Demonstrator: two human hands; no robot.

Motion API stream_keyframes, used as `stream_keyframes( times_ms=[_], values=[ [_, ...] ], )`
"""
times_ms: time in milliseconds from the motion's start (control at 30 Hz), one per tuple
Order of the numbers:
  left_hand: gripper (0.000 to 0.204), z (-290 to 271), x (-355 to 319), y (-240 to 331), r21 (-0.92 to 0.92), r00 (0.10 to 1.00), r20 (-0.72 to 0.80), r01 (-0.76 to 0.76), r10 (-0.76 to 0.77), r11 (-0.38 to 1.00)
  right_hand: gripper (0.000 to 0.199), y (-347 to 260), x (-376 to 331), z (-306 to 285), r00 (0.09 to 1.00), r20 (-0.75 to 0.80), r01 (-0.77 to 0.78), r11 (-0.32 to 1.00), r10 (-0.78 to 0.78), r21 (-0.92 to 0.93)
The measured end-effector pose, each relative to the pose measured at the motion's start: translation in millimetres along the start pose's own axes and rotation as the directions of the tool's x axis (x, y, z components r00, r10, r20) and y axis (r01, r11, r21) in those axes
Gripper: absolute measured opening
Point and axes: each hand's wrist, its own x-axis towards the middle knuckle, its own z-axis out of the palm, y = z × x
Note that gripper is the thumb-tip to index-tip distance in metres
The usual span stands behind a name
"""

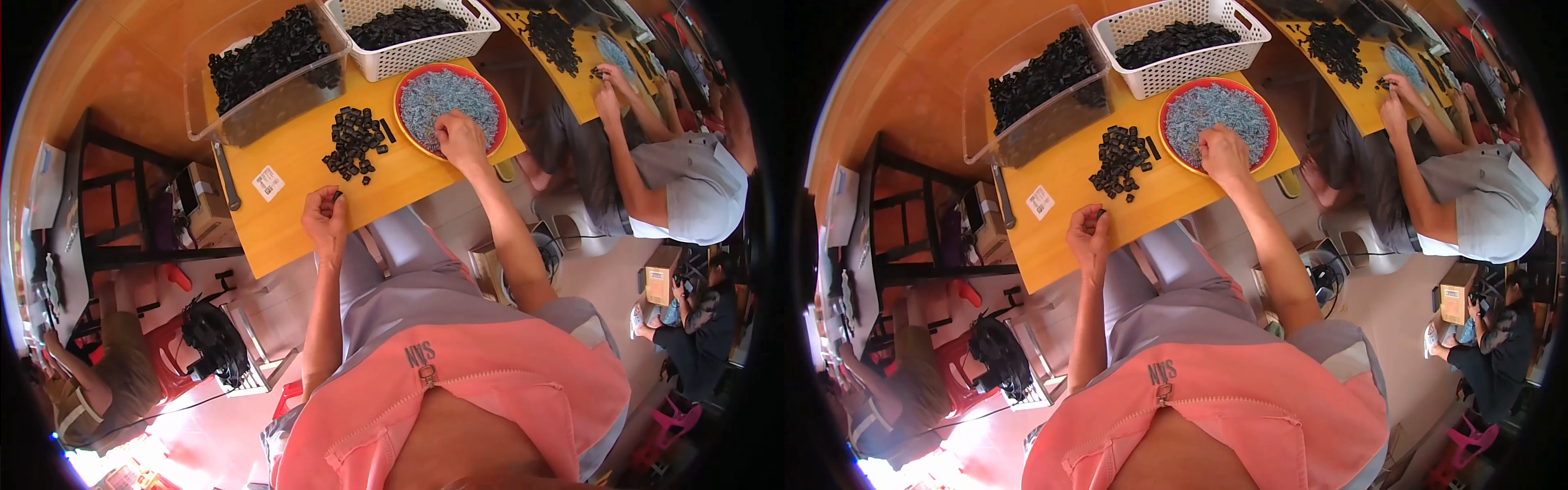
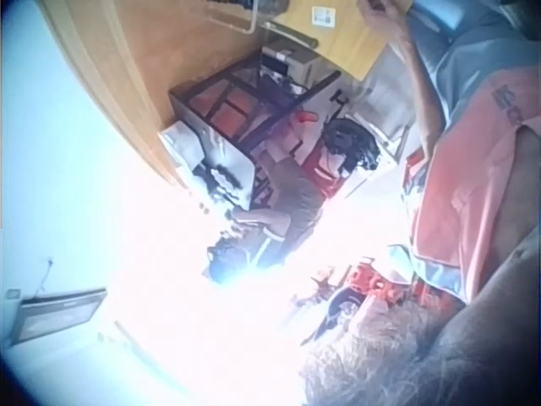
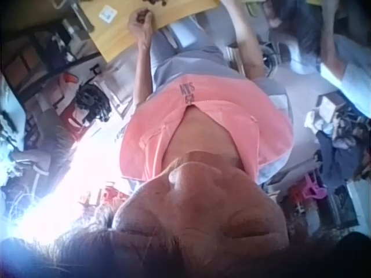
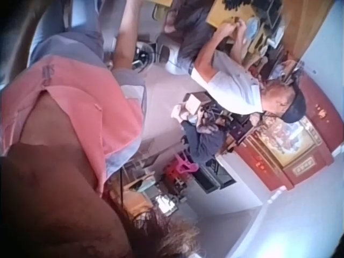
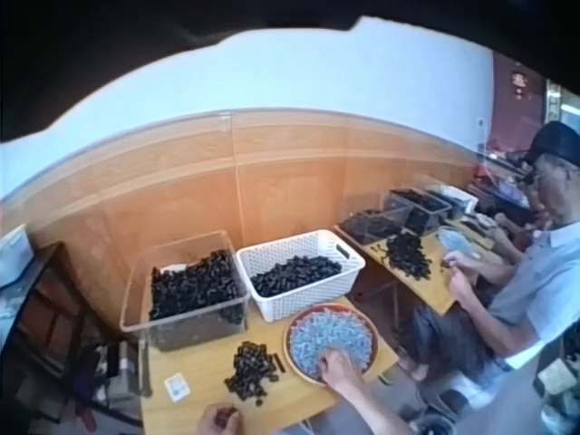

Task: The person assembles plastic connectors by hand, inserting small blue plastic inserts into black plastic housings.

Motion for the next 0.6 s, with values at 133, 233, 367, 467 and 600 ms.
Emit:
stream_keyframes(
  times_ms=[133, 233, 367, 467, 600],
  values=[
    [0.014, 0, -1, -2, -0.013, 1.000, 0.006, 0.000, 0.000, 1.000, 0.010, -7, -1, -4, 0.996, 0.090, 0.028, 0.998, -0.023, -0.055],
    [0.014, -1, -1, -1, 0.026, 1.000, 0.002, -0.011, 0.011, 1.000, 0.007, -14, -3, -4, 0.997, 0.071, 0.051, 0.994, -0.044, -0.101],
    [0.013, -1, -1, -1, 0.016, 1.000, 0.010, -0.018, 0.018, 1.000, 0.009, 7, 1, 5, 0.995, 0.094, 0.031, 0.999, -0.032, 0.011],
    [0.013, -2, -1, -1, 0.019, 1.000, 0.010, -0.020, 0.020, 1.000, 0.012, 12, 2, 3, 1.000, 0.002, -0.001, 0.993, 0.000, 0.115],
    [0.013, -2, -1, -2, 0.019, 1.000, 0.009, -0.030, 0.030, 0.999, 0.011, 15, 4, -2, 0.953, 0.084, -0.278, 0.738, 0.290, 0.615]
  ],
)
